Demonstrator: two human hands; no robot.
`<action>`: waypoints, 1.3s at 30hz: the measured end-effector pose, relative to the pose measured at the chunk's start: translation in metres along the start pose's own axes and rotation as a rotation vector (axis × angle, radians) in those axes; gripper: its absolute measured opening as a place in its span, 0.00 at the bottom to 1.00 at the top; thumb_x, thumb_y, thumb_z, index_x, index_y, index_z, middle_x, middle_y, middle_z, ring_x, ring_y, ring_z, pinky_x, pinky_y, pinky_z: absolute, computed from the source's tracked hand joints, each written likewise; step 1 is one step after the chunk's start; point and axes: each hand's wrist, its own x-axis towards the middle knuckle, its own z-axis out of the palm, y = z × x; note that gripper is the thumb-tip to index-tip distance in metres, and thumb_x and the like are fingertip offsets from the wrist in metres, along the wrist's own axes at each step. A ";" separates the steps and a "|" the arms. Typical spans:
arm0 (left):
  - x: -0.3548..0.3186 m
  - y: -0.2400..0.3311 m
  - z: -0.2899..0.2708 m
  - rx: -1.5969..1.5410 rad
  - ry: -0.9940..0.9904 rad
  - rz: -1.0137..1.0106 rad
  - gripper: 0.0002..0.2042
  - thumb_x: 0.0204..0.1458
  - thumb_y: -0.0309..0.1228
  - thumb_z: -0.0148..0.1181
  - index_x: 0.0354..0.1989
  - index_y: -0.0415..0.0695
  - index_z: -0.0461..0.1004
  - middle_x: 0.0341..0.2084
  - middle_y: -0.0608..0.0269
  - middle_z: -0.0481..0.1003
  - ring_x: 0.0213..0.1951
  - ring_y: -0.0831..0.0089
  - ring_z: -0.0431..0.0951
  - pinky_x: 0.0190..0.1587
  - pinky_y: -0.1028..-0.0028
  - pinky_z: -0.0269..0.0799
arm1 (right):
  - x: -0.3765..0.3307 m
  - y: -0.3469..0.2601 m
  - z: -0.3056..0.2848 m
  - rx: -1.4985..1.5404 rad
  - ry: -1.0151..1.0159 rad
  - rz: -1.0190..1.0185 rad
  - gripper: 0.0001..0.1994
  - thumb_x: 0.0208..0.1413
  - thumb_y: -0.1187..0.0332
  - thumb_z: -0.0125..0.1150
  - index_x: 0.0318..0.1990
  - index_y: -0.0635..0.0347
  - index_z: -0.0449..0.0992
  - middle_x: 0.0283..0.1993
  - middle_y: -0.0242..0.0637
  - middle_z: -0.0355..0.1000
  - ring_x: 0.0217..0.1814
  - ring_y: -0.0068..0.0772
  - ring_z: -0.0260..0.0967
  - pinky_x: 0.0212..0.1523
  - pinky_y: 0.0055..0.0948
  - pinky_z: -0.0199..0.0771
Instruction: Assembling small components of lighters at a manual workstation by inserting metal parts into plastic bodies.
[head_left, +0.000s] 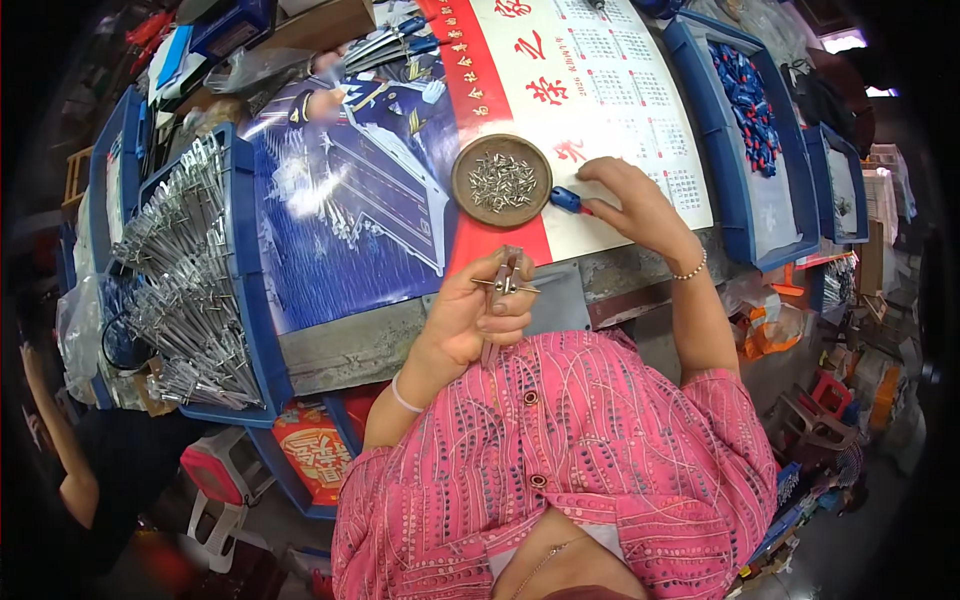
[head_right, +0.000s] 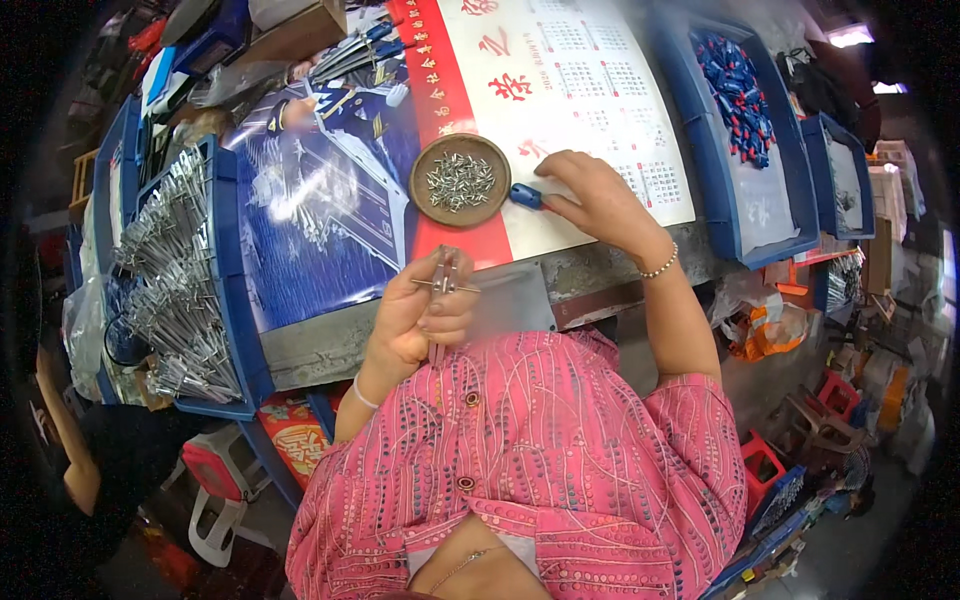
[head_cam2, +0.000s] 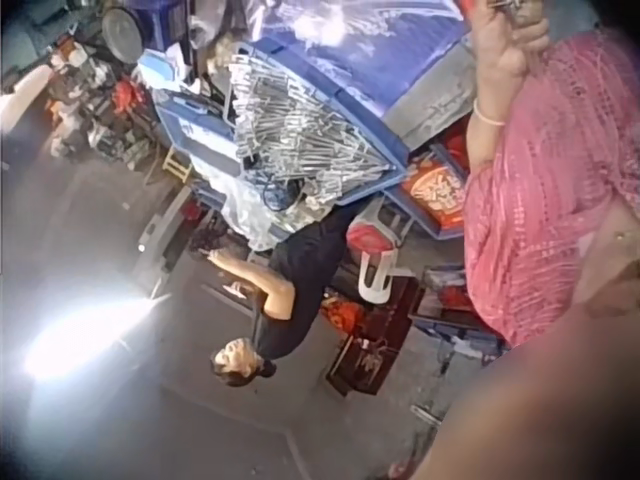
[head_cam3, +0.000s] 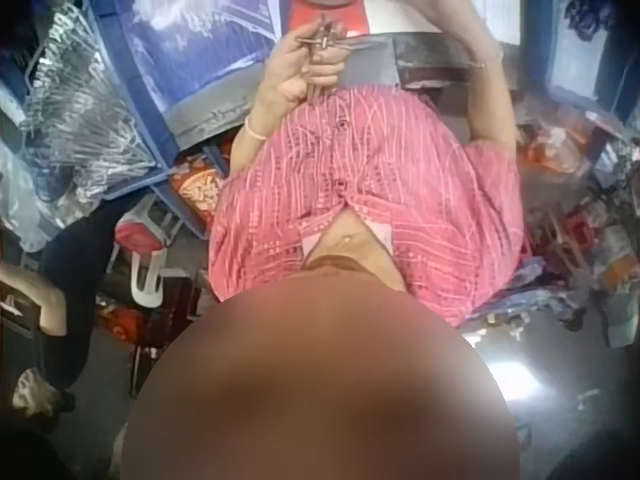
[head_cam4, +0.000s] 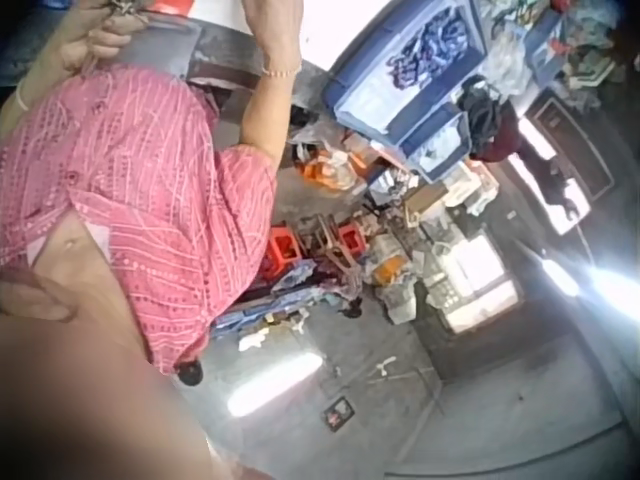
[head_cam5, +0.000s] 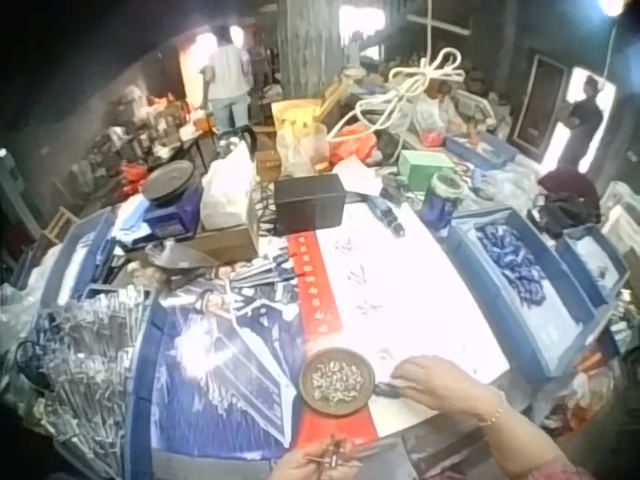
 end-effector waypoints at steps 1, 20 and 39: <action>-0.001 0.000 0.000 -0.002 0.008 0.001 0.17 0.58 0.43 0.38 0.40 0.43 0.68 0.15 0.68 0.59 0.11 0.83 0.54 0.13 0.82 0.48 | -0.003 0.000 0.001 0.072 0.090 0.029 0.15 0.42 0.72 0.60 0.40 0.62 0.68 0.41 0.42 0.66 0.43 0.46 0.63 0.46 0.36 0.62; 0.006 -0.001 0.005 -0.024 0.186 -0.071 0.16 0.57 0.44 0.40 0.40 0.46 0.70 0.10 0.70 0.57 0.09 0.83 0.51 0.12 0.82 0.48 | -0.005 -0.048 -0.001 0.508 -0.037 0.013 0.14 0.43 0.73 0.63 0.38 0.66 0.69 0.34 0.37 0.70 0.35 0.29 0.68 0.38 0.26 0.68; -0.003 -0.005 0.001 -0.122 0.078 -0.072 0.18 0.59 0.44 0.36 0.41 0.44 0.68 0.15 0.68 0.59 0.12 0.84 0.53 0.14 0.84 0.49 | 0.023 -0.047 -0.011 0.542 -0.165 -0.225 0.15 0.46 0.70 0.60 0.41 0.65 0.69 0.35 0.40 0.71 0.38 0.38 0.71 0.39 0.29 0.69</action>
